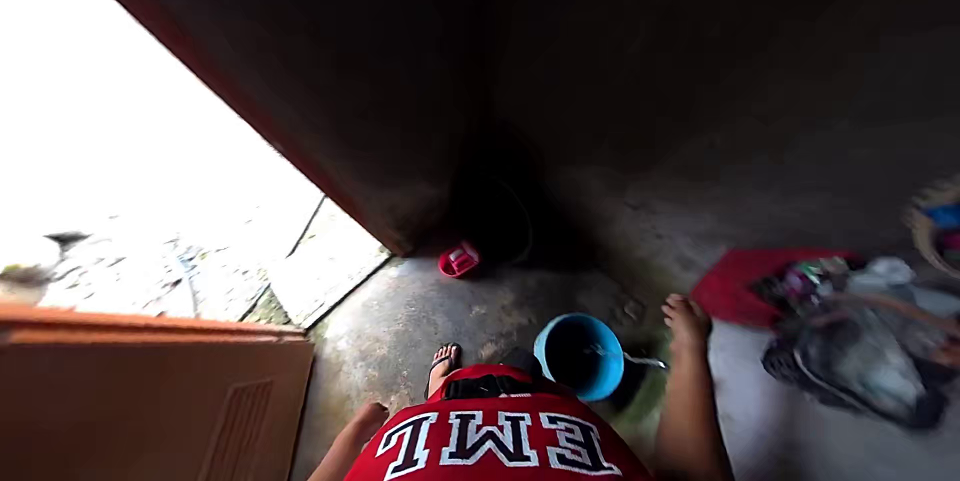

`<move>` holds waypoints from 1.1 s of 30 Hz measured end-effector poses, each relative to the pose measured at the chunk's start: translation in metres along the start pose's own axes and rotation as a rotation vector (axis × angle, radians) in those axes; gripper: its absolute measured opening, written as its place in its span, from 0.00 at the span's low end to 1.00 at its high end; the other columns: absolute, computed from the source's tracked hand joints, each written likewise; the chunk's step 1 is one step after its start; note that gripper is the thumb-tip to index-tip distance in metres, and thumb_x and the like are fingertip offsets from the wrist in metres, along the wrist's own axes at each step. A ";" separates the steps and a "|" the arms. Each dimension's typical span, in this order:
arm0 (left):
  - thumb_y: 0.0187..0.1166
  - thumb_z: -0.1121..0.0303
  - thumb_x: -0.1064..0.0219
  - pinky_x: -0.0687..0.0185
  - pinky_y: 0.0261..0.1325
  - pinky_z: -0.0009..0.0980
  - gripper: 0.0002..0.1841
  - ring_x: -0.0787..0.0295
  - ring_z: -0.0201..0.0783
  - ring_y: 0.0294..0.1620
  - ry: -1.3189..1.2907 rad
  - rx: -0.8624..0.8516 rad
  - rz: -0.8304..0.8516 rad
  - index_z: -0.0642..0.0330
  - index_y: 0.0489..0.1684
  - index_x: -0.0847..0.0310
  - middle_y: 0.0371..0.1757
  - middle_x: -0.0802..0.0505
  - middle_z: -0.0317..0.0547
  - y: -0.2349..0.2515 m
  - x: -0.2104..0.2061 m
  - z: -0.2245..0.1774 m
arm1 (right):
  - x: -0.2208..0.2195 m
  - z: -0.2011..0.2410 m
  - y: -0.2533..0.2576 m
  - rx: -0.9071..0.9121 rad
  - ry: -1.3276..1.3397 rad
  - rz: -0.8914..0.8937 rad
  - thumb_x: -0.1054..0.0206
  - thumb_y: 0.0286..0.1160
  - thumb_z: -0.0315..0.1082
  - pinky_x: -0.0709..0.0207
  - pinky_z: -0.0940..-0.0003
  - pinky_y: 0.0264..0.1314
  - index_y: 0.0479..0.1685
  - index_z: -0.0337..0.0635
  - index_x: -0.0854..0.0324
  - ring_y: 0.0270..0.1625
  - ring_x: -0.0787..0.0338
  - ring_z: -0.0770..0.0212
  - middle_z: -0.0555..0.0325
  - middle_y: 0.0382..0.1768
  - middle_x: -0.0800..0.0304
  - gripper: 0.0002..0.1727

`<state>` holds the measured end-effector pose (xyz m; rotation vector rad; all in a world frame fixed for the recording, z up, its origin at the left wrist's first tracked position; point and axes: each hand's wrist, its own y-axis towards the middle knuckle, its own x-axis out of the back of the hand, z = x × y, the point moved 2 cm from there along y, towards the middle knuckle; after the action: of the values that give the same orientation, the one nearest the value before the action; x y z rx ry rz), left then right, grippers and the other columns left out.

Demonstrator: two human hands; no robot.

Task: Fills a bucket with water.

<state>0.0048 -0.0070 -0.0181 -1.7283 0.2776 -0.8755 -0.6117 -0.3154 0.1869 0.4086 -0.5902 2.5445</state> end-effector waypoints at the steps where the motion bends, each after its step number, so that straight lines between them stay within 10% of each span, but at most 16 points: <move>1: 0.88 0.55 0.37 0.28 0.78 0.60 0.22 0.17 0.62 0.74 0.010 0.000 0.025 0.67 0.62 0.12 0.68 0.11 0.66 0.008 -0.004 0.000 | 0.008 -0.023 0.004 -0.027 -0.100 -0.029 0.46 0.93 0.38 0.23 0.47 0.72 0.75 0.27 0.26 0.70 0.16 0.41 0.31 0.72 0.20 0.24; 7: 0.89 0.56 0.39 0.25 0.76 0.61 0.20 0.14 0.60 0.70 0.175 -0.176 0.043 0.63 0.62 0.11 0.64 0.08 0.62 0.075 0.004 0.005 | 0.054 -0.077 -0.008 -0.178 -0.471 -0.093 0.50 0.94 0.39 0.32 0.40 0.82 0.72 0.33 0.20 0.78 0.20 0.37 0.31 0.71 0.17 0.23; 18: 0.92 0.61 0.43 0.27 0.78 0.60 0.21 0.18 0.59 0.75 0.124 -0.238 -0.101 0.64 0.75 0.21 0.71 0.13 0.64 -0.015 0.101 -0.135 | 0.074 -0.174 -0.003 -0.228 -0.510 -0.067 0.46 0.91 0.37 0.36 0.33 0.83 0.71 0.32 0.18 0.79 0.23 0.32 0.29 0.71 0.18 0.22; 25: 0.91 0.60 0.42 0.31 0.82 0.60 0.20 0.19 0.59 0.77 0.238 -0.220 -0.040 0.63 0.73 0.18 0.71 0.12 0.63 -0.015 0.092 -0.136 | 0.075 -0.189 0.015 -0.336 -0.476 -0.105 0.30 0.80 0.46 0.38 0.35 0.86 0.81 0.24 0.32 0.85 0.32 0.30 0.23 0.79 0.30 0.38; 33: 0.91 0.59 0.42 0.31 0.80 0.64 0.20 0.19 0.60 0.76 0.282 -0.187 -0.054 0.62 0.71 0.17 0.70 0.12 0.63 -0.012 0.085 -0.120 | 0.076 -0.208 0.033 -0.409 -0.484 -0.007 0.30 0.80 0.42 0.32 0.30 0.78 0.70 0.28 0.21 0.79 0.24 0.31 0.26 0.71 0.20 0.28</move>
<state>-0.0200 -0.1403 0.0402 -1.7884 0.5151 -1.1657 -0.7281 -0.2116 0.0263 0.8752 -1.2504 2.2347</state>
